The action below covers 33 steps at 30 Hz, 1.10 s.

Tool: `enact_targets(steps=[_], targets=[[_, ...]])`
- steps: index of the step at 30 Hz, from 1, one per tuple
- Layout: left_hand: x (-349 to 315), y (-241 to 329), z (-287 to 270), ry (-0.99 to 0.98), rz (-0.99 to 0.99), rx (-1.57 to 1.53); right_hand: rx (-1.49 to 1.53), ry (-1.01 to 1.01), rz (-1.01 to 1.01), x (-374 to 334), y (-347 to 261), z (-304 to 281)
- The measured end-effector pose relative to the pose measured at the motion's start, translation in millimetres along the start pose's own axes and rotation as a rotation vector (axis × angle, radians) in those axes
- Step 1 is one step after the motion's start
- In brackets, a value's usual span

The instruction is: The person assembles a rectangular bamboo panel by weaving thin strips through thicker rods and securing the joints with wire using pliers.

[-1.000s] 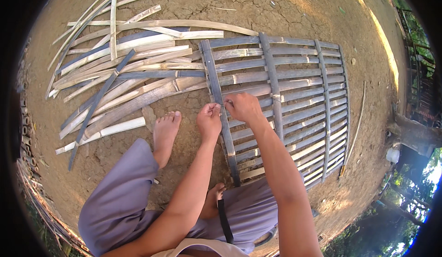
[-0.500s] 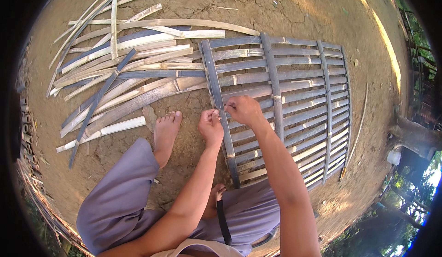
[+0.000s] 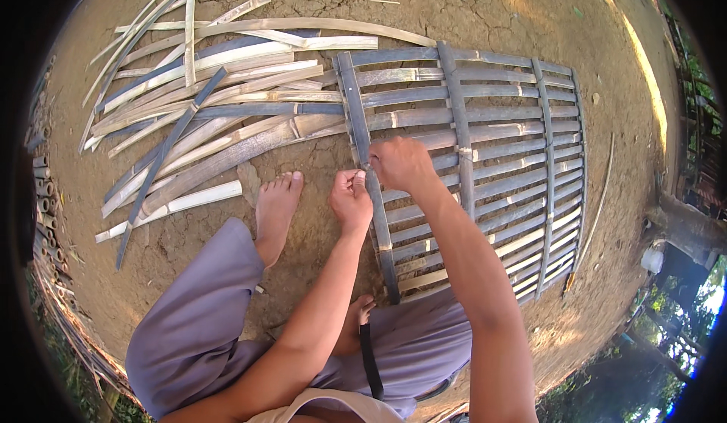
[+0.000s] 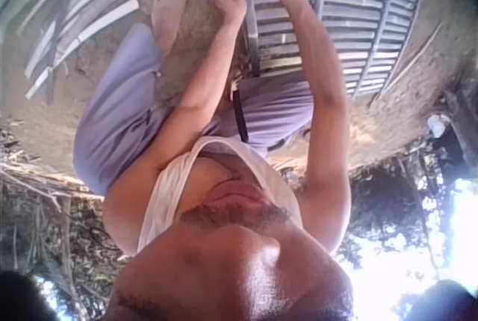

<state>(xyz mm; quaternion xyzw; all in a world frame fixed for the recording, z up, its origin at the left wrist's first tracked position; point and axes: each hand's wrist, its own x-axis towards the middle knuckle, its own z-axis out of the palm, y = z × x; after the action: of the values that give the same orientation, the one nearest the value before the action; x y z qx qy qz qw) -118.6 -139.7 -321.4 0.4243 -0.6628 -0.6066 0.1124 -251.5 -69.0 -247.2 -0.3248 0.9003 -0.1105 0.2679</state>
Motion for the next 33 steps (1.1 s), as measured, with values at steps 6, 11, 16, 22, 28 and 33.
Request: enact_targets(steps=[6, 11, 16, 22, 28, 33], targets=[[3, -1, 0, 0.045, -0.003, 0.056, 0.326, -0.013, 0.17, -23, 17, 17], [11, -16, 2, 0.078, -0.1, -0.057, 0.425, -0.044, 0.326, -24, 18, 29], [22, -4, -3, -0.03, -0.092, 0.114, 0.496, 0.04, 0.465, -32, 27, 51], [56, 36, -18, -0.291, 0.418, 0.511, 0.434, 0.288, 0.596, -51, -19, 79], [94, 77, -5, -0.754, 0.649, 0.854, 0.349, 0.276, 0.746, -50, -76, 75], [82, 79, 36, -0.969, 0.979, 1.154, 1.205, 0.696, 0.732, -19, -78, 143]])
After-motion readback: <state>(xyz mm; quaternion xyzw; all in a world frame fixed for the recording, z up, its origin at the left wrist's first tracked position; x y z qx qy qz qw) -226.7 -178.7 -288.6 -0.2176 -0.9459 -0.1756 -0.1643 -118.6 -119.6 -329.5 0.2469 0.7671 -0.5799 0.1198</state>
